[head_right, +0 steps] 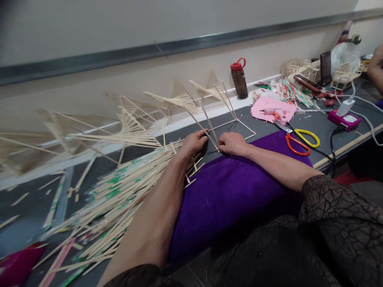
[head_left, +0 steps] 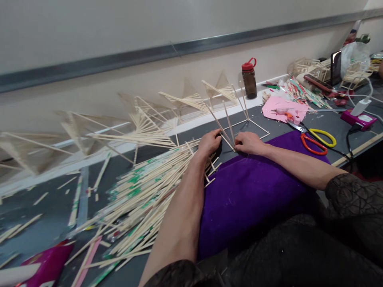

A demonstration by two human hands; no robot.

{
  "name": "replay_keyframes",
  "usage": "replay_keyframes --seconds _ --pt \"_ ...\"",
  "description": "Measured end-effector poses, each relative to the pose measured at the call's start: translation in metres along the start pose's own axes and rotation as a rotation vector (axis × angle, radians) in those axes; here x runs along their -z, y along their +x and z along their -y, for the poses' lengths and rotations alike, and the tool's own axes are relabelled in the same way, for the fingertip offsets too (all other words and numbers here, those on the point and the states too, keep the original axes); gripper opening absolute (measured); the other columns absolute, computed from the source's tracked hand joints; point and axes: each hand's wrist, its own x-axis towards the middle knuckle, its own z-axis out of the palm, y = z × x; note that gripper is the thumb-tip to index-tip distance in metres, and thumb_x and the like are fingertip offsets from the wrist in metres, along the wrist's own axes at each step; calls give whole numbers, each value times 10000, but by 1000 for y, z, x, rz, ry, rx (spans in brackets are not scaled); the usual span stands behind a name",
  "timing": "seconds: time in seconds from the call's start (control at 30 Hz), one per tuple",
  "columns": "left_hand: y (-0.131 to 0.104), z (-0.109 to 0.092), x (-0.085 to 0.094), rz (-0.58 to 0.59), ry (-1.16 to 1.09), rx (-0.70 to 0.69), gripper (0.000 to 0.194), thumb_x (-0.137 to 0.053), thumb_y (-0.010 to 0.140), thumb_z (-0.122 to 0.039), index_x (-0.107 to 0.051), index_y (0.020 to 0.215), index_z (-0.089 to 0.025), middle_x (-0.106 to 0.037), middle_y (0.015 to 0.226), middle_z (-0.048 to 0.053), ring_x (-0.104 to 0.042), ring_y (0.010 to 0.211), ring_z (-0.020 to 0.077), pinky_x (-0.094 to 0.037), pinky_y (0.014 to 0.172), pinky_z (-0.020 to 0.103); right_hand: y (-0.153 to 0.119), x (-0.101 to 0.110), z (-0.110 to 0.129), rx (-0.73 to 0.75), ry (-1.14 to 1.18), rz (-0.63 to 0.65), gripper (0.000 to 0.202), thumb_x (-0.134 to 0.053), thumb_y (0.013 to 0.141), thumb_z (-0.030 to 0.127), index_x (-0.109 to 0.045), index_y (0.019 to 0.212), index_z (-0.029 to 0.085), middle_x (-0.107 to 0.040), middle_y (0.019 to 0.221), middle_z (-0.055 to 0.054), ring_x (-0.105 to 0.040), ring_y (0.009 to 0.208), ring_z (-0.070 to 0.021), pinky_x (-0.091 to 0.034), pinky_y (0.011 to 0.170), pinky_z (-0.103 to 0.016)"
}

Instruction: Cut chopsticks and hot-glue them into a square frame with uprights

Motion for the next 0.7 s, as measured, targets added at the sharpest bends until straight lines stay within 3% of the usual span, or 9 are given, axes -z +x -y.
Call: replay_keyframes --seconds 0.37,0.7 --pt "-2 -1 1 31 -30 -5 556 -430 909 -179 -580 1444 -159 -567 1499 77 -510 1402 245 -369 1162 329 -5 5 2 7 15 1 197 -624 884 279 -787 961 197 -750 1039 -60 -648 953 -196 -405 713 -263" --pt "-6 -5 4 -66 -49 -27 570 -433 897 -156 -557 1451 -97 -542 1522 104 -476 1427 222 -326 1202 313 -3 3 -2 28 -4 27 215 -624 840 218 -785 983 210 -751 1077 -52 -666 991 -213 -436 741 -267"
